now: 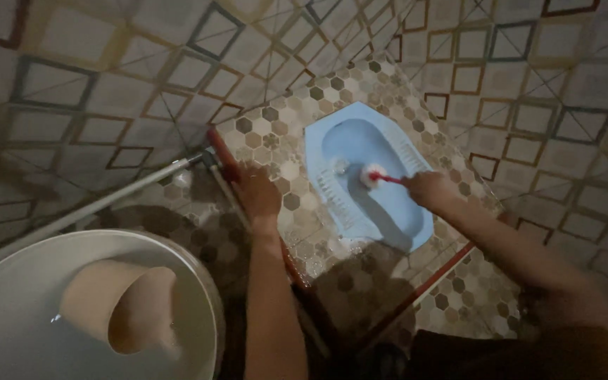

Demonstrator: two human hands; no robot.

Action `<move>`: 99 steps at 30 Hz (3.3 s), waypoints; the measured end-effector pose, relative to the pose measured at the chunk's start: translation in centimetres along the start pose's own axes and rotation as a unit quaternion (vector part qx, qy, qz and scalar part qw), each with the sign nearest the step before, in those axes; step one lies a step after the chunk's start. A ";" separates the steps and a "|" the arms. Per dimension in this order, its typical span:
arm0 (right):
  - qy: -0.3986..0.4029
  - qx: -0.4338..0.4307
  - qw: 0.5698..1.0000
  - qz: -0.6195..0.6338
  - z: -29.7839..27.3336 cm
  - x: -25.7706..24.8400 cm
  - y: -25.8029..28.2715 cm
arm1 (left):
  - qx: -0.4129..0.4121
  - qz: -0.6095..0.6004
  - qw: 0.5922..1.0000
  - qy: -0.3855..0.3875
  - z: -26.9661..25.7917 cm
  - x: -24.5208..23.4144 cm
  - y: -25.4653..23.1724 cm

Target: Scrubbing a squat toilet with a brush and rinsing it with water using a scoop.

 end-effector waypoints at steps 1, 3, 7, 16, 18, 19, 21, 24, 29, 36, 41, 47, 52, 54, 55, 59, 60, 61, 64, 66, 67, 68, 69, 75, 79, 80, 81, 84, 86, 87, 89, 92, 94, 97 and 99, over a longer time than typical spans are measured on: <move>0.003 0.001 1.000 0.001 1.8 2.5 0.0 | 0.001 0.001 1.000 0.003 -0.1 0.1 -0.2; -0.111 0.012 0.992 0.062 5.9 5.0 0.0 | -0.019 -0.034 0.999 0.017 0.3 0.1 0.2; -0.131 0.050 0.976 0.166 13.1 12.8 3.9 | -0.004 0.019 1.000 -0.003 0.3 1.9 0.1; 0.010 -0.020 0.929 0.369 6.8 13.5 6.4 | 0.007 -0.025 1.000 -0.016 -0.2 -0.7 -1.5; 0.056 0.026 0.893 0.445 3.7 12.7 5.7 | 0.034 0.006 0.991 -0.130 -0.5 -2.7 -2.2; 0.079 0.048 0.871 0.483 3.3 12.8 3.5 | 0.034 0.006 0.990 -0.133 -0.1 -2.7 -2.1; 0.133 0.091 0.817 0.553 2.7 13.8 2.5 | 0.035 -0.026 0.984 -0.175 -0.4 -2.7 -1.6; 0.091 0.099 0.915 0.382 -2.3 3.6 -1.7 | 0.008 0.015 0.999 -0.039 0.4 -0.9 -0.4; -0.038 0.063 0.996 0.048 1.2 1.9 -2.8 | -0.009 -0.042 0.999 -0.028 0.3 0.8 0.2; -0.164 -0.017 0.986 0.012 14.6 13.3 7.8 | 0.001 -0.023 0.999 -0.027 0.6 2.1 0.2; -0.117 0.059 0.933 0.336 12.8 16.4 5.4 | 0.004 0.030 1.000 0.009 0.0 3.0 0.4; 0.101 -0.051 0.606 0.788 9.9 22.5 3.7 | -0.015 0.018 0.999 -0.044 1.2 2.1 -1.3; 0.137 0.072 0.687 0.710 4.1 13.0 0.2 | -0.009 -0.018 0.999 -0.026 1.0 1.7 -1.6; 0.029 -0.114 0.952 0.283 4.0 6.5 -1.2 | -0.004 0.008 0.999 -0.049 1.3 2.5 -1.6; 0.028 -0.114 0.952 0.283 2.4 2.0 -0.4 | -0.005 0.007 0.999 -0.050 1.3 2.5 -1.6; 0.111 -0.047 0.974 0.190 -0.3 -6.9 2.6 | -0.002 0.017 0.999 -0.045 0.8 2.0 -1.3; 0.108 -0.058 0.982 0.142 0.1 -8.0 3.6 | -0.010 0.029 0.999 -0.027 0.8 2.0 -1.2; 0.109 -0.058 0.982 0.142 2.7 -5.7 4.3 | -0.009 0.029 0.999 -0.027 0.7 1.9 -1.1; 0.032 -0.070 0.983 0.166 10.9 2.8 4.9 | -0.006 0.011 1.000 0.010 0.6 2.2 -0.6; 0.025 -0.066 0.982 0.175 17.6 9.8 5.6 | -0.012 -0.007 1.000 0.009 0.5 1.9 -0.3; 0.022 -0.068 0.982 0.176 17.7 11.4 6.8 | -0.014 -0.004 1.000 0.007 0.5 1.5 -0.3; -0.040 -0.011 0.977 0.209 17.5 12.3 7.1 | -0.009 -0.018 1.000 -0.013 0.1 0.8 -0.1; -0.102 0.047 0.964 0.240 17.0 13.3 7.4 | -0.004 -0.031 0.999 -0.034 -0.3 0.1 0.2; -0.074 0.014 0.983 0.167 7.5 11.6 8.1 | -0.014 -0.067 0.996 -0.057 0.2 -0.6 0.6; -0.176 -0.078 0.981 0.020 5.5 3.9 2.2 | -0.013 -0.035 0.997 -0.060 0.2 0.3 0.3; -0.134 0.005 0.990 0.042 5.9 2.1 -0.9 | -0.011 -0.026 0.998 -0.061 0.2 0.1 0.1; -0.089 0.086 0.990 0.064 6.0 0.6 -3.9 | -0.008 -0.018 0.998 -0.061 0.2 -0.2 -0.1; -0.129 -0.067 0.984 -0.103 5.2 -3.8 -2.1 | -0.018 -0.031 0.999 -0.006 0.1 0.9 -0.1; -0.096 -0.108 0.989 -0.024 4.7 -6.1 1.0 | -0.007 -0.020 0.999 -0.035 0.1 1.5 0.0; -0.063 -0.147 0.986 0.053 4.5 -7.1 2.8 | 0.002 -0.011 0.998 -0.065 0.2 1.6 -0.1; -0.079 -0.167 0.981 0.057 5.3 -6.7 5.8 | -0.009 -0.019 0.998 -0.063 0.0 1.2 0.3; -0.104 -0.161 0.977 0.090 12.2 -0.6 8.2 | -0.019 -0.036 0.998 -0.038 -0.2 0.4 0.5; -0.113 -0.134 0.977 0.122 16.8 4.1 9.8 | -0.015 -0.042 0.999 -0.015 0.2 1.2 0.6; -0.158 -0.125 0.975 0.095 20.3 6.9 14.0 | -0.022 -0.027 0.996 0.084 2.0 6.6 2.1; -0.156 -0.088 0.970 0.166 20.0 9.2 14.4 | -0.001 0.126 0.983 0.134 1.3 12.2 2.9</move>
Point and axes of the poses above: each hand's wrist, its own z-axis towards the middle knuckle, its own x-axis out of the palm, y = z × x, the point moved 9 cm from there along z, towards the middle knuckle, and after that the axes turned 15 degrees about z, right-handed, at the moved point
